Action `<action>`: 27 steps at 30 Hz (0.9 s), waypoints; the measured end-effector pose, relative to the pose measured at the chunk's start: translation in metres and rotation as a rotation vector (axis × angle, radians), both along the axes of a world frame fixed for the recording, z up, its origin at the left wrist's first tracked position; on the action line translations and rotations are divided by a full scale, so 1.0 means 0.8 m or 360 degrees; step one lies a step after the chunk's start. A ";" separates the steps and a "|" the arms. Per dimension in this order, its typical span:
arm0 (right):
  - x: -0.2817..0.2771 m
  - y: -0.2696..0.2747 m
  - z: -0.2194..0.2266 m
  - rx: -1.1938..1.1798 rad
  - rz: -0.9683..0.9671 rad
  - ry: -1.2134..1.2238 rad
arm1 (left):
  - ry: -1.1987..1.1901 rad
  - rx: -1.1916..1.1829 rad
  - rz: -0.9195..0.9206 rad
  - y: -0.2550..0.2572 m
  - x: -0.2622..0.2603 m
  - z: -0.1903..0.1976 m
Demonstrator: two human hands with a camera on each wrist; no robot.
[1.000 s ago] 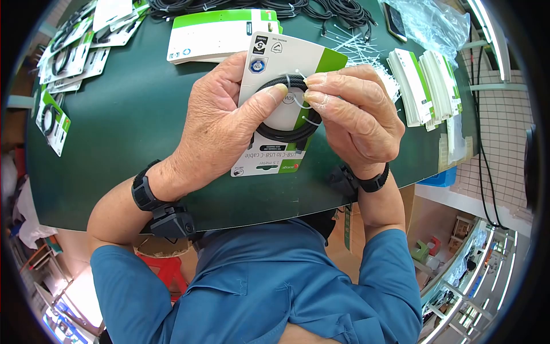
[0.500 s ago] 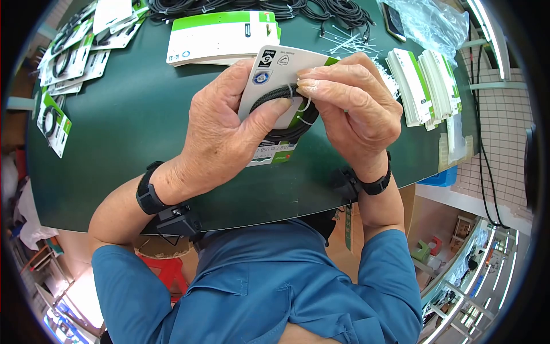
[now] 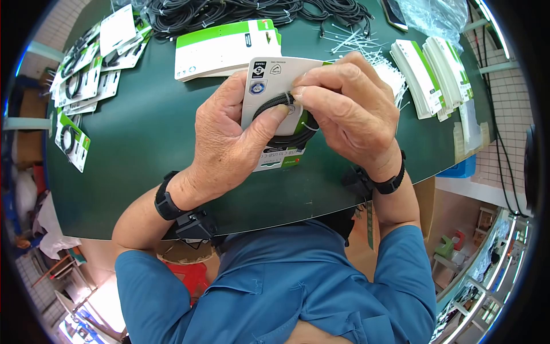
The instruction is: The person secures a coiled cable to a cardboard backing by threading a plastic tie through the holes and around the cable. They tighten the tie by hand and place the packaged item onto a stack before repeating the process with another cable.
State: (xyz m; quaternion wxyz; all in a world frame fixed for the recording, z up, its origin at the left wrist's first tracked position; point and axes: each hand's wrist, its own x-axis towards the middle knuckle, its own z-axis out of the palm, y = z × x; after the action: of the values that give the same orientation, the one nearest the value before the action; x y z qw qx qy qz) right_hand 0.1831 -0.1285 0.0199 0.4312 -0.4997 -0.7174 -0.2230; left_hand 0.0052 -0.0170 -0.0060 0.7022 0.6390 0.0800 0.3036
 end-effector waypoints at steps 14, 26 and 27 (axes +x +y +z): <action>-0.009 0.000 0.000 0.0072 -0.0172 0.1551 | 0.0041 0.0022 0.0006 0.008 -0.002 0.008; 0.014 -0.003 -0.036 -0.1122 0.1096 0.2465 | -0.0026 0.0092 -0.0139 -0.005 -0.010 0.004; 0.014 -0.004 -0.037 -0.1147 0.1080 0.2514 | -0.0024 0.0099 -0.0143 -0.006 -0.010 0.004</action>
State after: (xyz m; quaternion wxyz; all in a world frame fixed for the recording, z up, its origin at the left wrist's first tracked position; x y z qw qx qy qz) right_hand 0.1946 -0.1313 -0.0095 0.6552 -0.3738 -0.3496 0.5557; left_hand -0.0028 -0.0220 -0.0025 0.6955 0.6611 0.0365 0.2790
